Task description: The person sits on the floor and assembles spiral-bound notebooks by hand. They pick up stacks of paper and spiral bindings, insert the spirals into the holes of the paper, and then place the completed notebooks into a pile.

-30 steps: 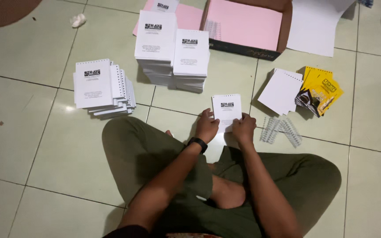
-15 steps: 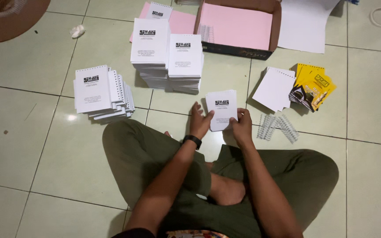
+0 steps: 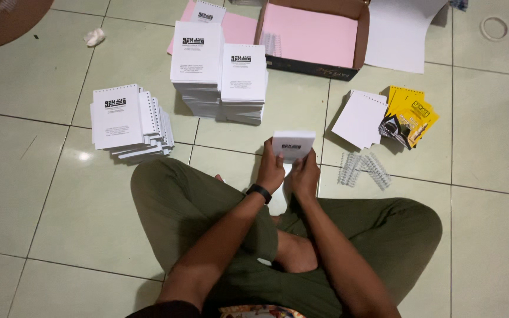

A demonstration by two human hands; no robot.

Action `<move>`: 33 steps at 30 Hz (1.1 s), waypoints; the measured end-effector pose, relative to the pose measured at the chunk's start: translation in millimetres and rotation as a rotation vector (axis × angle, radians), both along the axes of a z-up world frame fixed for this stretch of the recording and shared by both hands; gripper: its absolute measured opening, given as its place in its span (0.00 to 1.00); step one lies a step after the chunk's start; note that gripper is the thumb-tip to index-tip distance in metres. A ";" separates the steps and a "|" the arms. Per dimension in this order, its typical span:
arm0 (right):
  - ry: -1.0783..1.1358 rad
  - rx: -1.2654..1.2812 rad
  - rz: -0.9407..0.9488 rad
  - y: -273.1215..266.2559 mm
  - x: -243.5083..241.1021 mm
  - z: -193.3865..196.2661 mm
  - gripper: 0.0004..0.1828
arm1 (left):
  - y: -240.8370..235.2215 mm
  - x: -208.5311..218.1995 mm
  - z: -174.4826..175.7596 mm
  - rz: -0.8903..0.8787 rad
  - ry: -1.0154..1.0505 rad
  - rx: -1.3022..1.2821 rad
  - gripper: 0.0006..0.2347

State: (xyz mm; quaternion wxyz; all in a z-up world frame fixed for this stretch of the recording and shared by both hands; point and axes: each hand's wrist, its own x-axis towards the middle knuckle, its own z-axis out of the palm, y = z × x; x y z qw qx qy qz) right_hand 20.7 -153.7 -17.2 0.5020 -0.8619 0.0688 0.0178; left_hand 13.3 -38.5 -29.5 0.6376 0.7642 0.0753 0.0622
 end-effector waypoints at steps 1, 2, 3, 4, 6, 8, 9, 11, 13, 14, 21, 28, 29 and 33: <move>-0.001 -0.002 0.002 -2.6 1.3 -8.6 0.27 | -1.8 0.7 -6.9 0.002 -0.001 -0.002 0.19; -0.031 -0.037 -0.012 -5.5 2.8 -17.6 0.27 | -3.8 1.8 -14.3 0.007 -0.024 0.060 0.18; -0.059 -0.070 -0.030 -7.8 3.2 -27.3 0.26 | -5.3 2.1 -22.0 0.007 -0.045 0.124 0.17; -0.058 -0.070 -0.033 -5.8 3.6 -18.3 0.26 | -6.1 3.8 -24.5 0.005 -0.044 0.124 0.17; -0.106 -0.048 -0.052 -1.3 0.7 -0.2 0.26 | -7.5 3.0 -29.5 0.039 -0.045 0.117 0.16; -0.092 -0.074 -0.035 -6.8 3.8 -25.3 0.20 | -4.5 3.2 -16.4 0.034 -0.028 0.119 0.16; -0.085 -0.098 -0.016 -8.7 8.2 -37.2 0.14 | -2.2 5.9 -9.1 0.032 -0.018 0.123 0.17; -0.114 -0.078 0.000 -12.4 5.4 -37.8 0.15 | -2.6 3.7 -10.9 0.034 -0.032 0.131 0.16; -0.140 -0.055 0.013 -10.3 5.8 -31.0 0.15 | -2.7 9.5 -27.7 0.033 -0.044 0.141 0.15; -0.114 -0.066 0.013 -7.2 5.3 -24.8 0.12 | -3.4 14.1 -44.9 0.042 -0.055 0.178 0.15; -0.062 -0.064 -0.032 -6.2 6.1 -19.2 0.08 | -5.0 8.3 -43.4 0.049 -0.026 0.165 0.12; -0.180 -0.171 0.059 -7.4 2.9 -12.6 0.08 | 0.4 8.4 -46.4 0.072 -0.123 0.230 0.11; -0.149 -0.148 0.064 -6.5 1.2 -10.6 0.08 | -0.5 6.8 -58.7 0.090 -0.098 0.274 0.13; -0.104 -0.186 0.039 -4.5 -0.6 -6.0 0.07 | 1.3 3.6 -48.4 0.057 0.010 0.190 0.13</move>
